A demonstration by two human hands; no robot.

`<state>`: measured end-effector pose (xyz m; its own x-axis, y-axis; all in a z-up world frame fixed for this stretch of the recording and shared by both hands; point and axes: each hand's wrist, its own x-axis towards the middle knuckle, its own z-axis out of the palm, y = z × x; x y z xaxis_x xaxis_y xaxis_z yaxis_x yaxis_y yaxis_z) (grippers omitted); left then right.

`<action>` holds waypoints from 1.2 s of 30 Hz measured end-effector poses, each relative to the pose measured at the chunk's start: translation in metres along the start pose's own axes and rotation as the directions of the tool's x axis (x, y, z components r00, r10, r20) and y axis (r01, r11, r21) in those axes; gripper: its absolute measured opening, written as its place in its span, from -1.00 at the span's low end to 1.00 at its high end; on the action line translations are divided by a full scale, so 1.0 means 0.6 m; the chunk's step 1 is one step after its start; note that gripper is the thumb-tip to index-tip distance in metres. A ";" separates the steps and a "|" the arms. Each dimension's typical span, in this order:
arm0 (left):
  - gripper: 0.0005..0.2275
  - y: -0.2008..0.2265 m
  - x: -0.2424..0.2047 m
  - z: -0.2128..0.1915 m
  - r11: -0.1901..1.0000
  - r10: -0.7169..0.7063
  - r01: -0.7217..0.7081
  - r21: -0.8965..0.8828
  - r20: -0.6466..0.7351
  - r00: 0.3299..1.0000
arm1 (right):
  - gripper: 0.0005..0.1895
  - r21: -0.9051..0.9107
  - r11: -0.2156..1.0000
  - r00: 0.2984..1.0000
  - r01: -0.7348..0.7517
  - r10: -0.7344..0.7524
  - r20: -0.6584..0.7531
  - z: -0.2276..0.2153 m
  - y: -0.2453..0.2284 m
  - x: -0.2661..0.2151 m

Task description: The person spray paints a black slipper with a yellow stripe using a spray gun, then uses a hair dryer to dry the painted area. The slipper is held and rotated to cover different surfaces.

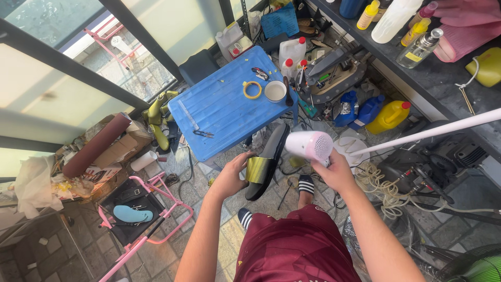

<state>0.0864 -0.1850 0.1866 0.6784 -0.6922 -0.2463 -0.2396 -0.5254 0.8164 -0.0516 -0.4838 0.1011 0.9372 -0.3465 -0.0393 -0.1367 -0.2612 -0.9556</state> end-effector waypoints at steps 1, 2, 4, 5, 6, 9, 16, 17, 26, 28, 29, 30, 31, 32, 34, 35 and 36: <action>-0.23 -0.001 0.000 0.000 1.000 -0.009 0.009 0.003 0.002 1.000 | -0.56 -0.039 0.998 0.998 -0.045 0.044 -0.045 0.000 0.000 -0.001; -0.23 -0.001 0.000 0.000 1.000 0.004 -0.004 -0.004 0.000 1.000 | -0.56 -0.017 1.000 1.000 -0.009 0.009 -0.028 0.000 0.000 0.001; -0.25 -0.002 0.001 0.000 0.999 0.030 -0.030 -0.017 -0.005 1.000 | -0.58 0.029 0.998 0.998 0.063 -0.063 0.004 0.000 -0.001 0.004; -0.24 -0.003 0.001 -0.001 1.000 0.024 -0.025 -0.019 -0.007 1.000 | -0.59 0.029 0.997 0.996 0.074 -0.075 0.045 -0.001 -0.003 0.004; -0.24 -0.003 0.001 -0.002 1.000 0.020 -0.021 -0.021 -0.008 1.000 | -0.60 0.028 0.996 0.992 0.085 -0.088 0.086 -0.003 -0.006 0.004; -0.24 -0.003 0.001 -0.003 1.000 0.005 -0.005 -0.020 -0.011 1.000 | -0.58 -0.017 0.999 0.998 0.034 -0.033 0.058 0.001 -0.014 0.002; -0.22 -0.003 0.004 -0.004 0.998 -0.026 0.027 0.049 -0.006 1.000 | -0.53 -0.156 0.987 0.995 -0.046 0.059 0.076 -0.001 -0.034 0.012; -0.22 -0.003 0.003 -0.004 0.998 -0.032 0.032 0.044 -0.007 0.999 | -0.54 -0.143 0.988 0.996 -0.052 0.062 0.070 0.000 -0.036 0.013; -0.21 -0.021 0.003 0.001 0.999 -0.050 0.049 -0.021 -0.047 0.998 | -0.53 -0.114 0.993 0.992 -0.040 0.054 0.117 0.000 -0.028 0.017; -0.22 -0.026 0.002 0.003 0.998 -0.030 0.026 -0.051 -0.062 0.998 | -0.61 -0.007 0.996 0.979 0.085 -0.082 0.185 0.001 -0.026 0.020; -0.23 -0.028 0.002 0.003 0.998 -0.033 0.029 -0.063 -0.064 0.997 | -0.59 -0.018 0.998 0.981 0.068 -0.063 0.184 0.002 -0.025 0.020; -0.23 -0.030 0.002 0.004 0.997 -0.036 0.031 -0.077 -0.066 0.997 | -0.57 -0.031 0.998 0.982 0.050 -0.043 0.183 0.001 -0.025 0.019; -0.24 -0.032 0.001 0.005 0.995 -0.039 0.033 -0.091 -0.068 0.997 | -0.55 -0.044 0.999 0.983 0.031 -0.023 0.182 0.002 -0.026 0.019; -0.23 -0.033 0.001 0.006 0.995 -0.056 0.051 -0.081 -0.068 0.996 | -0.54 -0.047 0.999 0.986 0.027 -0.019 0.163 0.003 -0.026 0.018; -0.21 -0.033 0.001 0.005 0.994 -0.090 0.086 -0.060 -0.069 0.994 | -0.54 -0.050 0.999 0.992 0.021 -0.014 0.124 0.008 -0.028 0.020; -0.22 -0.032 0.001 0.005 0.995 -0.080 0.075 -0.069 -0.067 0.995 | -0.54 -0.007 0.998 0.985 0.059 -0.056 0.165 0.007 -0.030 0.022; -0.23 -0.031 0.000 0.004 0.995 -0.070 0.065 -0.077 -0.064 0.995 | -0.55 0.038 0.995 0.974 0.093 -0.099 0.204 0.007 -0.031 0.024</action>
<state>0.0894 -0.1767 0.1704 0.7368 -0.6203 -0.2688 -0.1408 -0.5297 0.8364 -0.0342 -0.4800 0.1170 0.9918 -0.1275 -0.0033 -0.0364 -0.2578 -0.9655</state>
